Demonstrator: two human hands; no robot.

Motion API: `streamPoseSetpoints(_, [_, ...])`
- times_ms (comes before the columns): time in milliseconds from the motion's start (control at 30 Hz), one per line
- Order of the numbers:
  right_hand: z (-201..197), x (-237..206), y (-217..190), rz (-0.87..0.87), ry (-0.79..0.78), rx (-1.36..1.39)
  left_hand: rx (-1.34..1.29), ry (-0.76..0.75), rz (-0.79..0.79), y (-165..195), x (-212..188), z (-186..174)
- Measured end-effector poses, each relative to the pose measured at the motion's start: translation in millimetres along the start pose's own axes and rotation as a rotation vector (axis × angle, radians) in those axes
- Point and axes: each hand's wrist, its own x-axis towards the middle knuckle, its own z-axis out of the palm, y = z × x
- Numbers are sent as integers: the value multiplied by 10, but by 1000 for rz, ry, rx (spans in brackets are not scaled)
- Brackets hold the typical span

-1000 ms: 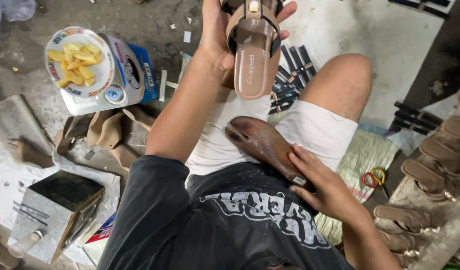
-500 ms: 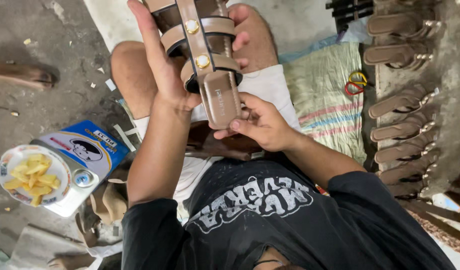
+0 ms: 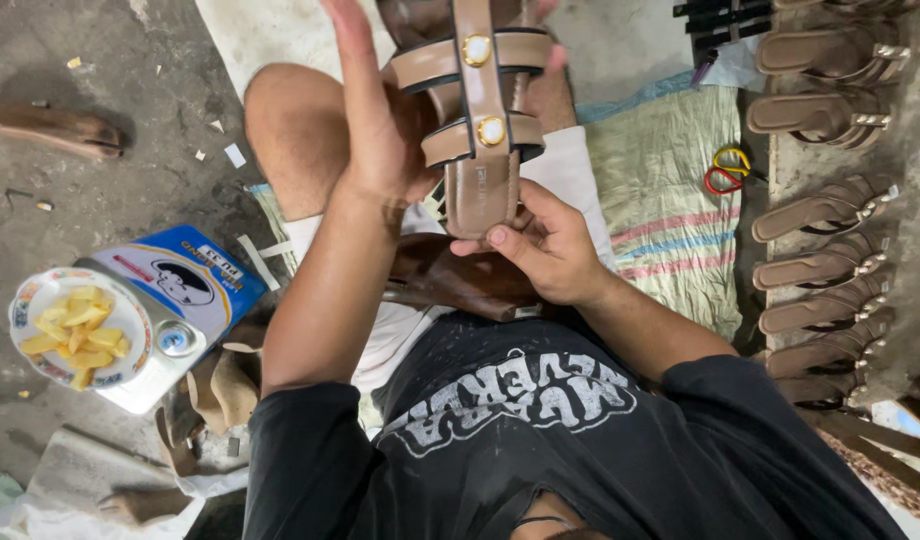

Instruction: The person assembles a brown sandal by attaching straps to the sole using a hammer and small metal pieces. They repeatedly position the straps, tap them into place, and inspect the fit while sitting on the floor.

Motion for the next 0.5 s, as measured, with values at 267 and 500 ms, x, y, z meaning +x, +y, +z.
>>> streamPoseSetpoints(267, [-735,-316,-384,-565,659,-373,508,211,-74,-43,-241,-527])
streamPoseSetpoints(500, [-2196,-911,-911,-806,1308,-245,387,267,-48,-198,-319,-863])
